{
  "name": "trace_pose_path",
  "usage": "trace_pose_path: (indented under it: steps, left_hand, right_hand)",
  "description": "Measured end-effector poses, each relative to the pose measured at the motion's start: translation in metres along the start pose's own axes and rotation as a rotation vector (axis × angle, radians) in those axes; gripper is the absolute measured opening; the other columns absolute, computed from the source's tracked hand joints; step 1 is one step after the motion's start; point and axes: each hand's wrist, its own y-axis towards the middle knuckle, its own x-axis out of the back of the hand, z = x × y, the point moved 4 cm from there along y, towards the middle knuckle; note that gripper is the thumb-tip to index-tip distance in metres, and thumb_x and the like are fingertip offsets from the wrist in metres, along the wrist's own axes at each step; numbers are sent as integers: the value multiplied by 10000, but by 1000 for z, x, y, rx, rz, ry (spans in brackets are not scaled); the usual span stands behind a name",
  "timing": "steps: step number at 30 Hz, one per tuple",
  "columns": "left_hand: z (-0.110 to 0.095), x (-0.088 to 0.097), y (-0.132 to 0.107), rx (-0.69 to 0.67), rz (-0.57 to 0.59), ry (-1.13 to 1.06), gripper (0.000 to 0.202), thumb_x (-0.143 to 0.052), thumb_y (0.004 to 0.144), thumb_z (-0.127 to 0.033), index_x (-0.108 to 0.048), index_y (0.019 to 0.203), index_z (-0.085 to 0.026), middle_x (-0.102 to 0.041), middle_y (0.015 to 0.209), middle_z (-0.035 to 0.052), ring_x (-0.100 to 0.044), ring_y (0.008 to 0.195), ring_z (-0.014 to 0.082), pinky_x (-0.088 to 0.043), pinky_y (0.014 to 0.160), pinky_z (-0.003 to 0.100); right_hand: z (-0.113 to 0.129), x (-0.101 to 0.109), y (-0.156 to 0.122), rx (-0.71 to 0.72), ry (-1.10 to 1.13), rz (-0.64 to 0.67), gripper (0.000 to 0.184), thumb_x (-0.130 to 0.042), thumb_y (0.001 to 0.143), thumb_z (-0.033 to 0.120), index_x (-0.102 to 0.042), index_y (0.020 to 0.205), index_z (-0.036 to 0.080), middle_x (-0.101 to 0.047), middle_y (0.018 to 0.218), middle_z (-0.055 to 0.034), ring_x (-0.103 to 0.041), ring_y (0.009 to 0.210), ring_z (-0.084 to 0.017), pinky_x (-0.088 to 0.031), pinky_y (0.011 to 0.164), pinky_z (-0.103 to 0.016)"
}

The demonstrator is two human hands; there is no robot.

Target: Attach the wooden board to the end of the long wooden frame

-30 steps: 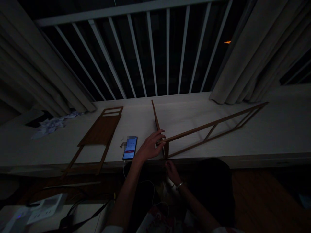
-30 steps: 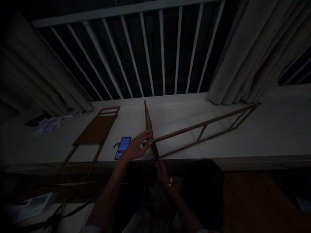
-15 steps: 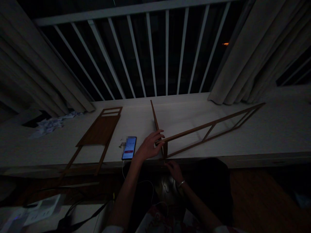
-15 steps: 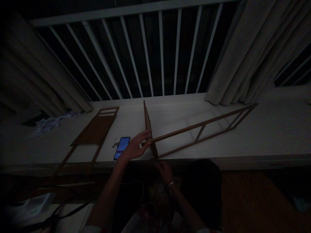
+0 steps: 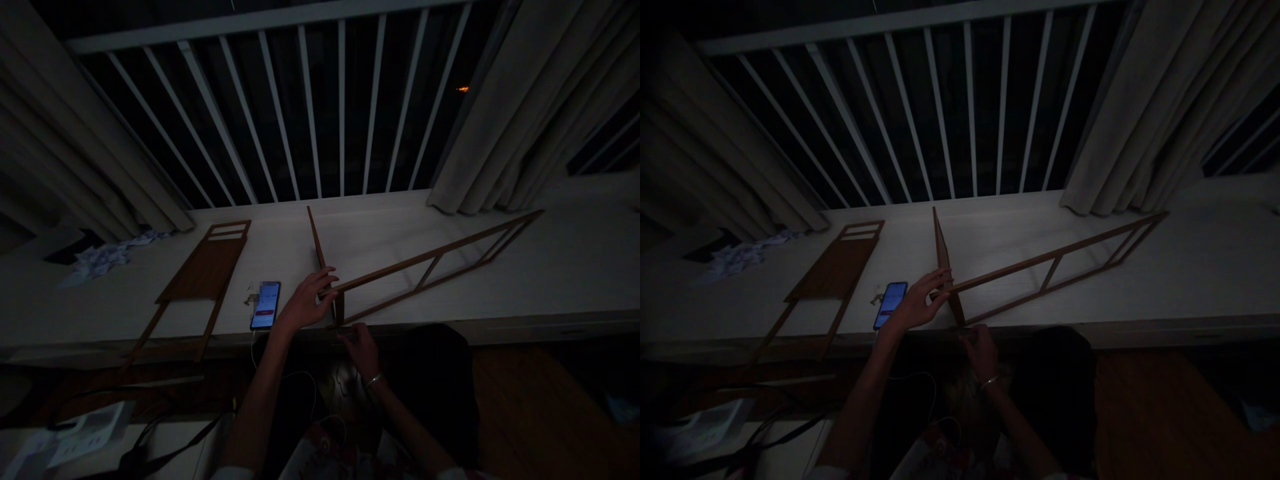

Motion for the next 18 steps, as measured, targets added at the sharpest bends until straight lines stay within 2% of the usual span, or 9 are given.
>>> trace_pose_path:
  steps: [9,14,18]
  left_hand:
    - [1,-2,2,6,-4,-50,336,-476,811,-261,-496,1144,-224,-451,1234,72,-427,1154,194,-369,980,377]
    - [0,-2,3,9,-1,-54,337,-471,814,-254,-496,1148,-228,-452,1232,69,-436,1144,187,-375,974,367]
    - [-1,-1,3,7,-6,-52,330,-472,811,-252,-504,1139,-232,-453,1235,67,-432,1149,198,-376,970,383]
  right_hand:
    - [19,5,8,226,-137,90,224,-457,799,302,-474,989,186,-550,945,-82,-535,844,-205,-419,716,-305]
    - [25,6,10,320,-172,133,243,-409,819,239,-468,1042,163,-561,948,-105,-533,869,-221,-426,746,-340]
    - [22,5,11,355,-168,115,301,-396,822,213,-445,1115,162,-569,1019,-111,-534,929,-221,-423,800,-357]
